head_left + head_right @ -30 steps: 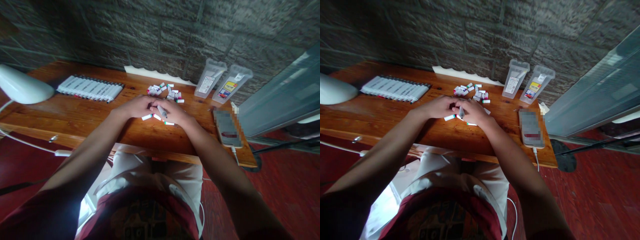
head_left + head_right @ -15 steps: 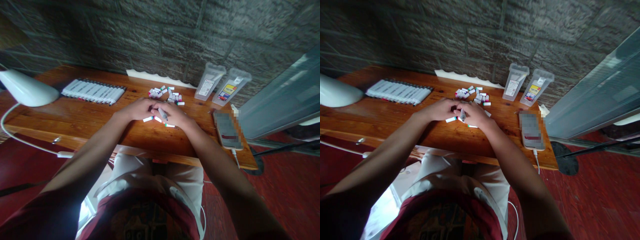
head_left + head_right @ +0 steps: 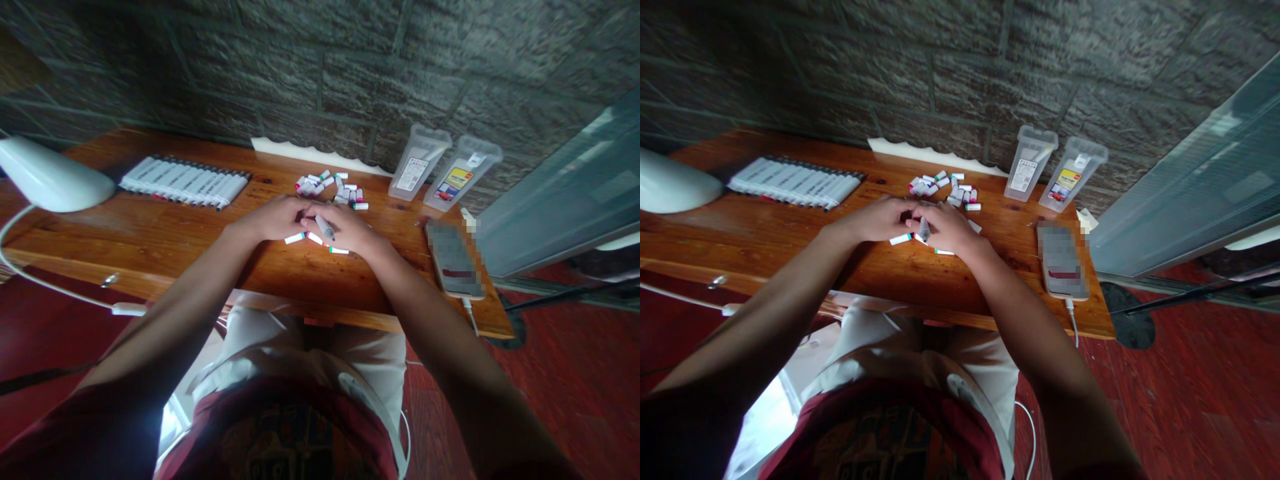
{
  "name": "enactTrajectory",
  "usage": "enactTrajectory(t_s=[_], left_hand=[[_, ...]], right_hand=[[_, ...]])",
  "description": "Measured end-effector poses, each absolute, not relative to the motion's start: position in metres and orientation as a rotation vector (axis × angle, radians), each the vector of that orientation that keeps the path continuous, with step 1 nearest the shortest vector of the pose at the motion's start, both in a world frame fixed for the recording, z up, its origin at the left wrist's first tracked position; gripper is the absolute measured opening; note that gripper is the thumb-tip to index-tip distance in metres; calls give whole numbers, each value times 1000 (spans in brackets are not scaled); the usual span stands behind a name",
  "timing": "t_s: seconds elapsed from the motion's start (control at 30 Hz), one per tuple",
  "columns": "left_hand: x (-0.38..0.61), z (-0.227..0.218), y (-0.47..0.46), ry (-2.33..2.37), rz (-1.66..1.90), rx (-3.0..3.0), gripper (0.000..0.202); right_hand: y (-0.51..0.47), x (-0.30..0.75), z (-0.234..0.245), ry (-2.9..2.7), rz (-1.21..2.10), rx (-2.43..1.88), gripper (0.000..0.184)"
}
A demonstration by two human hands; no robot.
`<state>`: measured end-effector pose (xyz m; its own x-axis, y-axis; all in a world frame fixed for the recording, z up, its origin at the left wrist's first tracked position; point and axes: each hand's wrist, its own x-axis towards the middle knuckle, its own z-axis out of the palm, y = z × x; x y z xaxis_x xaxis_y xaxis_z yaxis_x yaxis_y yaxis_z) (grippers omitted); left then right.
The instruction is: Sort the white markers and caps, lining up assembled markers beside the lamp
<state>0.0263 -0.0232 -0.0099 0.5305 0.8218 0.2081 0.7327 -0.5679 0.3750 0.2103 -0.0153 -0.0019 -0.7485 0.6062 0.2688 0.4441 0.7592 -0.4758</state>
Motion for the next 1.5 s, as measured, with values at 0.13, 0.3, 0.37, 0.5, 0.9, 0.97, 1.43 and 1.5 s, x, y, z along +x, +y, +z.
enactTrajectory(t_s=[0.13, 0.3, 0.37, 0.5, 0.9, 0.97, 1.43, 1.5], left_hand=[[25, -11, -24, 1299, 545, 2519, 29], [25, -11, -26, 1316, 533, 2531, 31], [26, -11, -26, 1324, 534, 2535, 31], [26, -11, -27, 1335, 543, 2528, 30], [25, -9, -33, 1210, 638, 2506, 15], [20, -6, -36, 1210, 667, 2462, 17], [-7, 31, 23, 1629, 1082, 2328, 32], [-1, 18, 24, 1752, 1111, 2293, 30]], right_hand=[[-15, 210, -2, -2548, 560, -789, 16], [-15, 210, -3, -2550, 580, -794, 18], [-14, 210, -4, -2551, 575, -775, 17], [-14, 210, -4, -2553, 560, -754, 16], [-14, 210, -11, -2500, 530, -734, 17], [-15, 210, -10, -2395, 520, -799, 22], [-17, 208, 5, -1665, 618, -968, 32], [-17, 206, 3, -1672, 622, -970, 35]])
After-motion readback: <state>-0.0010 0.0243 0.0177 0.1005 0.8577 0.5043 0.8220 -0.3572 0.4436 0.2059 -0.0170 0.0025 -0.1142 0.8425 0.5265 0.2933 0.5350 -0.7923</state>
